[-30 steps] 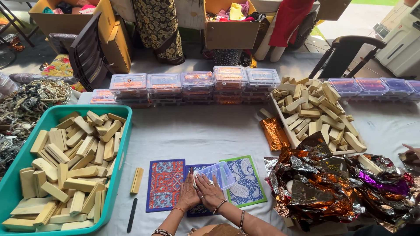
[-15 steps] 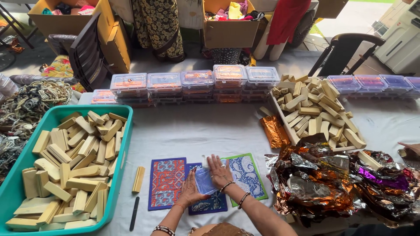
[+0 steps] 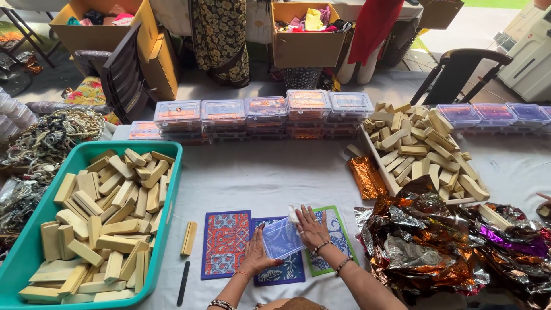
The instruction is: The person places a small plastic container onto a patterned mat on a table. They then take a sheet of shiny orange foil, fold it around the container, and press the foil to secure it. The person continues to adjust the foil wrapping on the container.
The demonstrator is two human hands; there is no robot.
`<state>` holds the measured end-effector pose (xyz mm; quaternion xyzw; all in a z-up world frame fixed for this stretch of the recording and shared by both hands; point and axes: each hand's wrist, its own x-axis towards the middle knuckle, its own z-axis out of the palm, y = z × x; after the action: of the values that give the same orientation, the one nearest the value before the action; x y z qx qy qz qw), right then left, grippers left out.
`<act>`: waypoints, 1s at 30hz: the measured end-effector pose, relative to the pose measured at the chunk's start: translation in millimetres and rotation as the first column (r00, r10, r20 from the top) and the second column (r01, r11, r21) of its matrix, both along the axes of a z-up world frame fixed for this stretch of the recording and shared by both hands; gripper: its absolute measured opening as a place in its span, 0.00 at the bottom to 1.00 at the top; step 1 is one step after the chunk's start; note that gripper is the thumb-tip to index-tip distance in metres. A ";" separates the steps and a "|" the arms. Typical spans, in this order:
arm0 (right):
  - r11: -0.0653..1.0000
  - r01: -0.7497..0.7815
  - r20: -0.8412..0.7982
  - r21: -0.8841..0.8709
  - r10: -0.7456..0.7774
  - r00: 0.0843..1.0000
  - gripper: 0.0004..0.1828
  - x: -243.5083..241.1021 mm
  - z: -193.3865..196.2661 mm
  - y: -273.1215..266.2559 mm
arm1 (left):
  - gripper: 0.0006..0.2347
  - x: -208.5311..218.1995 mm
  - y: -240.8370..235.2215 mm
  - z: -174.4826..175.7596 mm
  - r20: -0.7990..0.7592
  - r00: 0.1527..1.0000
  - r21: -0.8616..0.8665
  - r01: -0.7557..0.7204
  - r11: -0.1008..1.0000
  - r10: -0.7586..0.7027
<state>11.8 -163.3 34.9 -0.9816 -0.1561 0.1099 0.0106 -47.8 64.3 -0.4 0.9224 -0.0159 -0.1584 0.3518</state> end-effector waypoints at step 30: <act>0.927 -0.310 0.007 0.211 0.316 0.949 0.33 -64.2 -14.1 61.7 | 0.60 6.3 6.4 -76.5 0.227 0.974 -0.058 0.022 0.998 -0.009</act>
<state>-52.4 -101.6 20.8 -0.9358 -0.3214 0.1064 0.0986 -41.5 70.7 -76.9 0.9233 -0.0679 -0.0546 0.3740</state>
